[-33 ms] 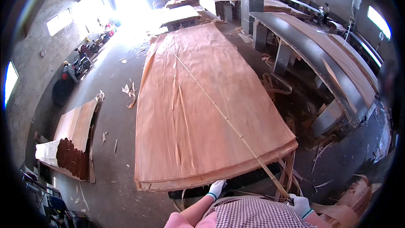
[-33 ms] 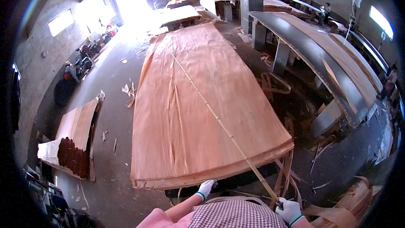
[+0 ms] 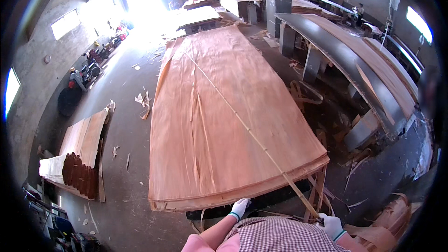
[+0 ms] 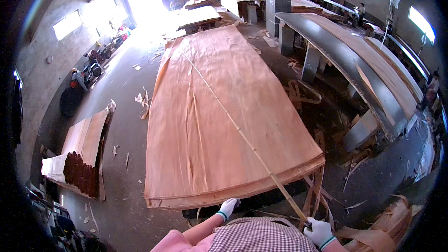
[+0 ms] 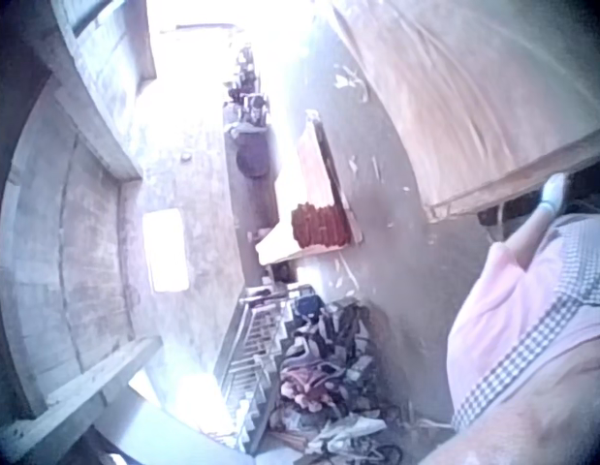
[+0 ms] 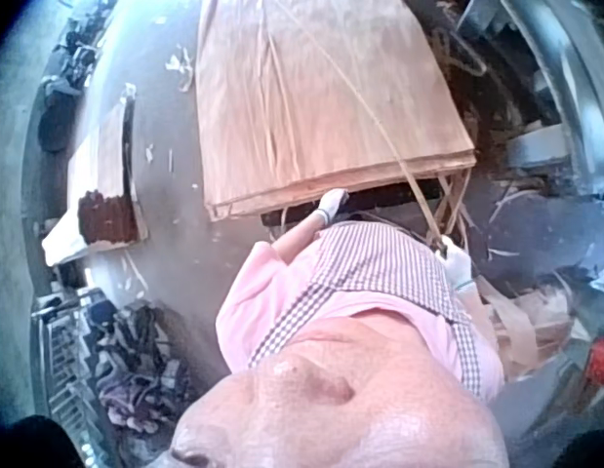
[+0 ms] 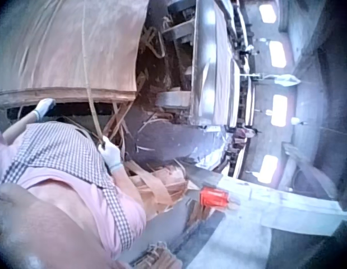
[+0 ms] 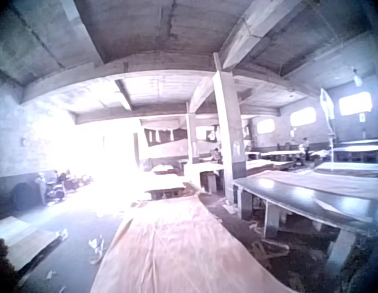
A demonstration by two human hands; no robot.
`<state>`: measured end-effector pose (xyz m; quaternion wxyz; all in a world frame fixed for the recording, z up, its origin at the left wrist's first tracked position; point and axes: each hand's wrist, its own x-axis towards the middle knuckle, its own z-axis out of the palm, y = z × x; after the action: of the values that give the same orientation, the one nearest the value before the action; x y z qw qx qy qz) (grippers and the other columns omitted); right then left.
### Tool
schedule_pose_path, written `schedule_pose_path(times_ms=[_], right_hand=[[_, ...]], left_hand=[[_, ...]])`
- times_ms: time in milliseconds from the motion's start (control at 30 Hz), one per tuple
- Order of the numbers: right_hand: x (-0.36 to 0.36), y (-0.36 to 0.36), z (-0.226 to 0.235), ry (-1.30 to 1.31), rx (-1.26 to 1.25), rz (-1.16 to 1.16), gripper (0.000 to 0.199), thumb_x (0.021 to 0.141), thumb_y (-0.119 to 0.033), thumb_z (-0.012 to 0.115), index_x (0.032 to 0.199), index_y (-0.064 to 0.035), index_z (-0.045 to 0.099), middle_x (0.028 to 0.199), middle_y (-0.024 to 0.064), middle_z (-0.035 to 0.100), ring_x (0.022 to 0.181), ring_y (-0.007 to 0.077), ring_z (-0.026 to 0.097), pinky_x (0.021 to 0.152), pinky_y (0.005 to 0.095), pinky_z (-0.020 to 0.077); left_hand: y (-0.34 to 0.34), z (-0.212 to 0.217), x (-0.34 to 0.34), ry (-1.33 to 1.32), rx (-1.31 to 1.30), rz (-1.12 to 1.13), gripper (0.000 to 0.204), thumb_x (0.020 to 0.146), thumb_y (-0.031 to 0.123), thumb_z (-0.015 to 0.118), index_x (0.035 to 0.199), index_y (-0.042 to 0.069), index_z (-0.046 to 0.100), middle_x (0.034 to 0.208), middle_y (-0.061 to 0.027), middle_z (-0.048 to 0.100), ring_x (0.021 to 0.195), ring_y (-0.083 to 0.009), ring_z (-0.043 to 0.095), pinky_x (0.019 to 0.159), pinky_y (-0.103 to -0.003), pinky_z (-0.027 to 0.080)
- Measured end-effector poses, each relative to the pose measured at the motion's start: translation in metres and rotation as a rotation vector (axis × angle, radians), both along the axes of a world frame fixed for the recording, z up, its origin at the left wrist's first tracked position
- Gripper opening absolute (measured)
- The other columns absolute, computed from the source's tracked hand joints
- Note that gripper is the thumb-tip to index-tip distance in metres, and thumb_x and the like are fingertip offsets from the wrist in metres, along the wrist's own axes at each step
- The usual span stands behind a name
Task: The person trims and sorts wood veneers, using a utility knife to cut off rough edges and a long stick to flip and stack the sheets.
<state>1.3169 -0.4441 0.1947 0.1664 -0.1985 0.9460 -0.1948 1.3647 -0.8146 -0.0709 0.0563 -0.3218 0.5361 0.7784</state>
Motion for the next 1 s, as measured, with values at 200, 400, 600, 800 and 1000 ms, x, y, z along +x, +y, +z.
schedule_pose_path(times_ms=[200, 400, 600, 800, 1000], right_hand=[[-0.022, -0.062, -0.009, 0.036, -0.221, 0.035, 0.035, 0.078, -0.025, 0.063, 0.108, -0.0075, 0.064, 0.069, 0.0183, 0.063, 0.063, 0.0353, 0.064, 0.058, 0.0429, 0.0506], [-0.026, -0.074, -0.007, 0.003, -0.294, -0.028, 0.034, 0.077, -0.021, 0.063, 0.107, -0.0054, 0.065, 0.069, 0.0192, 0.063, 0.064, 0.0355, 0.064, 0.059, 0.0423, 0.0504], [-0.004, -0.029, 0.005, -0.037, -0.158, -0.088, 0.035, 0.076, -0.022, 0.063, 0.106, -0.0047, 0.065, 0.071, 0.0186, 0.064, 0.065, 0.0333, 0.065, 0.06, 0.041, 0.0514], [-0.007, -0.016, 0.016, -0.044, 0.079, -0.003, 0.036, 0.078, -0.027, 0.06, 0.108, -0.0068, 0.063, 0.069, 0.0167, 0.065, 0.066, 0.0338, 0.065, 0.059, 0.0434, 0.051], [-0.041, -0.091, 0.016, 0.02, -0.215, 0.078, 0.03, 0.079, -0.023, 0.059, 0.102, -0.0062, 0.063, 0.07, 0.0208, 0.062, 0.068, 0.0382, 0.063, 0.061, 0.047, 0.0497]], left_hand=[[-0.001, 0.005, -0.023, 0.037, -0.07, -0.007, 0.026, 0.095, 0.02, 0.051, 0.104, 0.0, 0.066, 0.094, -0.0036, 0.066, 0.083, -0.0114, 0.058, 0.077, -0.025, 0.047], [-0.002, 0.021, -0.018, 0.03, -0.099, -0.008, 0.026, 0.095, 0.019, 0.051, 0.105, 0.0, 0.066, 0.095, -0.0043, 0.067, 0.083, -0.0123, 0.059, 0.078, -0.025, 0.047], [-0.003, 0.027, -0.006, -0.041, -0.055, 0.028, 0.026, 0.096, 0.018, 0.05, 0.107, 0.0, 0.066, 0.097, -0.0052, 0.067, 0.085, -0.0132, 0.06, 0.079, -0.026, 0.048], [-0.002, 0.02, -0.005, -0.06, -0.067, 0.002, 0.026, 0.095, 0.018, 0.051, 0.106, 0.0, 0.066, 0.096, -0.005, 0.067, 0.084, -0.0127, 0.06, 0.078, -0.025, 0.048], [0.0, -0.001, -0.014, 0.042, -0.054, 0.004, 0.026, 0.095, 0.018, 0.052, 0.106, -0.001, 0.066, 0.096, -0.0048, 0.067, 0.085, -0.013, 0.059, 0.08, -0.026, 0.047]])
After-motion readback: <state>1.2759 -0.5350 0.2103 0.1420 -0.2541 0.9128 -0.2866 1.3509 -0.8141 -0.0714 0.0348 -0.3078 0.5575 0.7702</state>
